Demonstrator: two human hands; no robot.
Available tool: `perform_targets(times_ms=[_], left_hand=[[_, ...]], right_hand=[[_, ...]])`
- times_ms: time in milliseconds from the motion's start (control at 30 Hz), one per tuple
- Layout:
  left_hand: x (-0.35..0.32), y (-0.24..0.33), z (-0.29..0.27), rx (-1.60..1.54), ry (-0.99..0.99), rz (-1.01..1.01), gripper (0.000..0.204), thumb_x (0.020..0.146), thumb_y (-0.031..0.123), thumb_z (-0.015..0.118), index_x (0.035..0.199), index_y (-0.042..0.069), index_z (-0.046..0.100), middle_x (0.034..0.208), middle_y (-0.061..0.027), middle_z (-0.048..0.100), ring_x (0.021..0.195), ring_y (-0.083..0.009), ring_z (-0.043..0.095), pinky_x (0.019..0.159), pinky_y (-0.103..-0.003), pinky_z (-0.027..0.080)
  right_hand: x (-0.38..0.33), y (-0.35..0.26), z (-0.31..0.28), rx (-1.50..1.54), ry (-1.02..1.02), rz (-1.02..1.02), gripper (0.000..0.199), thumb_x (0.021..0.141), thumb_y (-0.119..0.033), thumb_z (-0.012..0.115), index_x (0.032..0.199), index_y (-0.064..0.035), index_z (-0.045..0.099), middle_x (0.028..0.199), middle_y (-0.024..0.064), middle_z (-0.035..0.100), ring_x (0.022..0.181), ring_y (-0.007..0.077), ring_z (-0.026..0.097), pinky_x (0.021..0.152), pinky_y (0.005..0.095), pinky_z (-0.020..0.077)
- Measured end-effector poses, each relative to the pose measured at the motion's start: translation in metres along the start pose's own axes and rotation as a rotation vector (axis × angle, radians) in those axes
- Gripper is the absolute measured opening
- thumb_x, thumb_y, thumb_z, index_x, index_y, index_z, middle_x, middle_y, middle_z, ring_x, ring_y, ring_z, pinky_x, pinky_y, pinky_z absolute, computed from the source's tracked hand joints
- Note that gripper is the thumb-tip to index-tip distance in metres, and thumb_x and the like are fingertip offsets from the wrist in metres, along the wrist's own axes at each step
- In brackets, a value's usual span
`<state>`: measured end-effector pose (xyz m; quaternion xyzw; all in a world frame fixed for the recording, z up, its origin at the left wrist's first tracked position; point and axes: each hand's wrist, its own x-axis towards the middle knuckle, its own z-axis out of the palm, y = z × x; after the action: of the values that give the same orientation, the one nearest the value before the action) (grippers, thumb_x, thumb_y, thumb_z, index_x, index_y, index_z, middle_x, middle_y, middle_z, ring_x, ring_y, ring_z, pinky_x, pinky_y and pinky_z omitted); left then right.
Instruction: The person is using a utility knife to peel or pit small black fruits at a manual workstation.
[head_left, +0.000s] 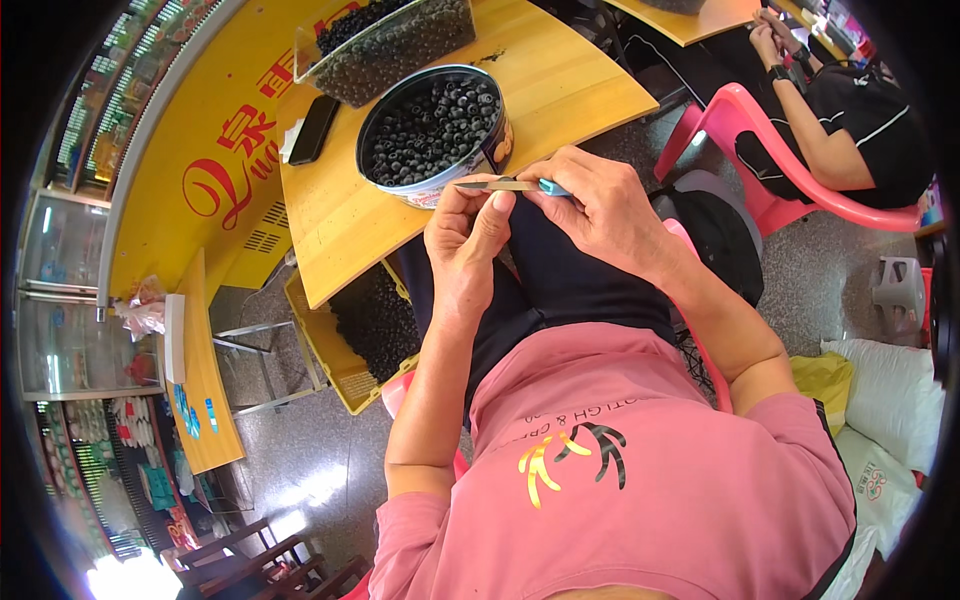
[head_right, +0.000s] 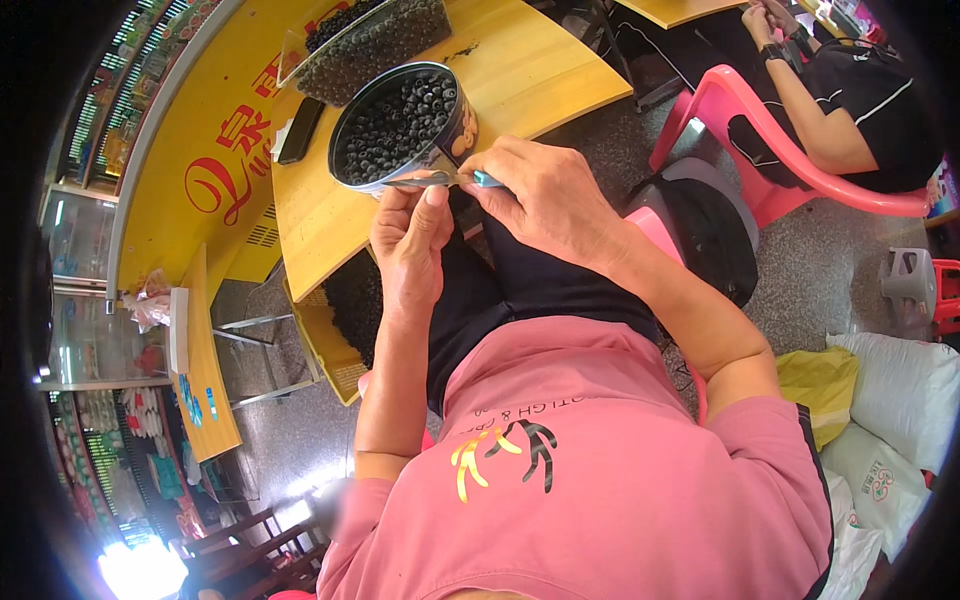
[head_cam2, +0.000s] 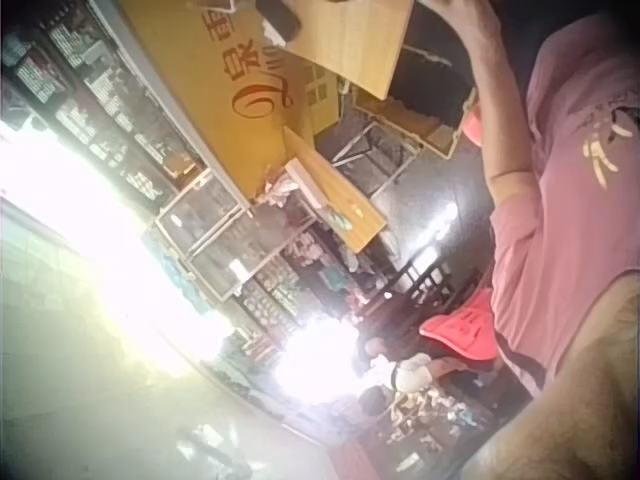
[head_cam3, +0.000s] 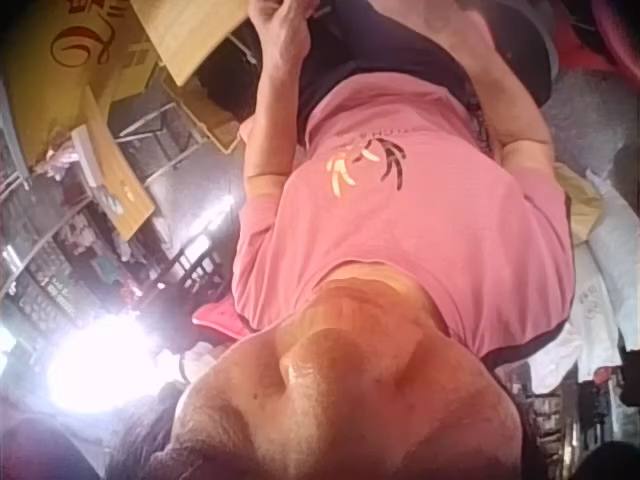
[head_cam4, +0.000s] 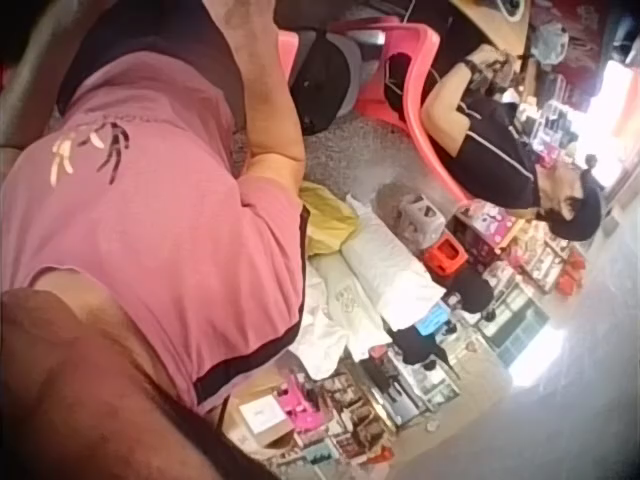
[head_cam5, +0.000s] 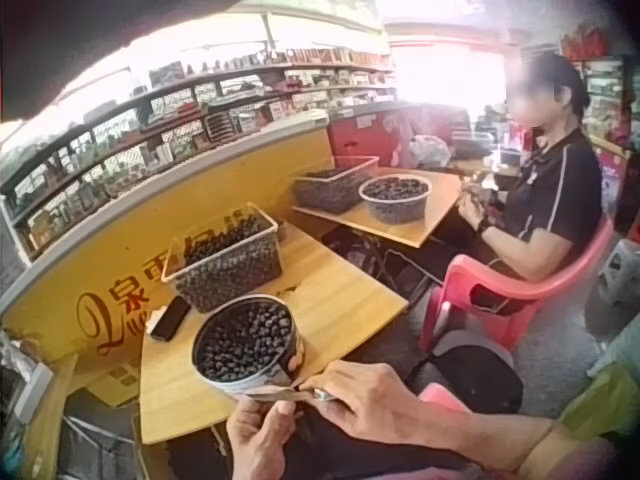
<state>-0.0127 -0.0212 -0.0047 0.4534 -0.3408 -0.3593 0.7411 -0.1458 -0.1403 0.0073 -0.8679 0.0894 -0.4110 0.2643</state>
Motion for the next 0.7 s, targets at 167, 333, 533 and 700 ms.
perform_targets(times_ms=[167, 333, 533, 700], left_hand=[[-0.001, 0.000, 0.002, -0.009, -0.005, 0.018, 0.018, 0.092, 0.013, 0.066, 0.107, 0.006, 0.060, 0.079, 0.0050, 0.056, 0.062, -0.0018, 0.039, 0.053, -0.016, 0.028], [-0.007, 0.005, 0.003, -0.005, 0.005, 0.056, 0.016, 0.091, 0.010, 0.067, 0.105, 0.004, 0.060, 0.080, 0.0050, 0.056, 0.063, -0.0015, 0.041, 0.054, -0.015, 0.030], [-0.016, 0.014, 0.014, 0.053, -0.060, 0.106, 0.016, 0.089, 0.006, 0.068, 0.103, 0.004, 0.061, 0.085, 0.0038, 0.061, 0.067, -0.0007, 0.046, 0.058, -0.014, 0.036], [-0.009, 0.003, 0.007, -0.063, 0.019, 0.080, 0.017, 0.089, 0.008, 0.069, 0.103, 0.005, 0.060, 0.080, 0.0045, 0.058, 0.061, -0.0009, 0.042, 0.054, -0.015, 0.032]], right_hand=[[0.000, -0.001, 0.001, -0.073, 0.044, -0.034, 0.016, 0.083, -0.008, 0.067, 0.098, -0.0030, 0.064, 0.080, 0.0114, 0.060, 0.070, 0.0309, 0.062, 0.059, 0.0368, 0.0493], [0.002, -0.001, 0.004, -0.152, 0.082, -0.072, 0.016, 0.084, -0.008, 0.067, 0.099, -0.0035, 0.064, 0.080, 0.0114, 0.061, 0.069, 0.0306, 0.062, 0.059, 0.0373, 0.0495], [-0.002, 0.013, 0.006, -0.113, 0.097, 0.041, 0.014, 0.087, -0.010, 0.066, 0.098, -0.0025, 0.064, 0.079, 0.0121, 0.061, 0.067, 0.0291, 0.061, 0.058, 0.0362, 0.0490], [0.003, -0.006, -0.004, -0.028, 0.118, -0.022, 0.013, 0.086, -0.010, 0.066, 0.097, -0.0024, 0.063, 0.079, 0.0119, 0.061, 0.068, 0.0284, 0.062, 0.059, 0.0358, 0.0493]])
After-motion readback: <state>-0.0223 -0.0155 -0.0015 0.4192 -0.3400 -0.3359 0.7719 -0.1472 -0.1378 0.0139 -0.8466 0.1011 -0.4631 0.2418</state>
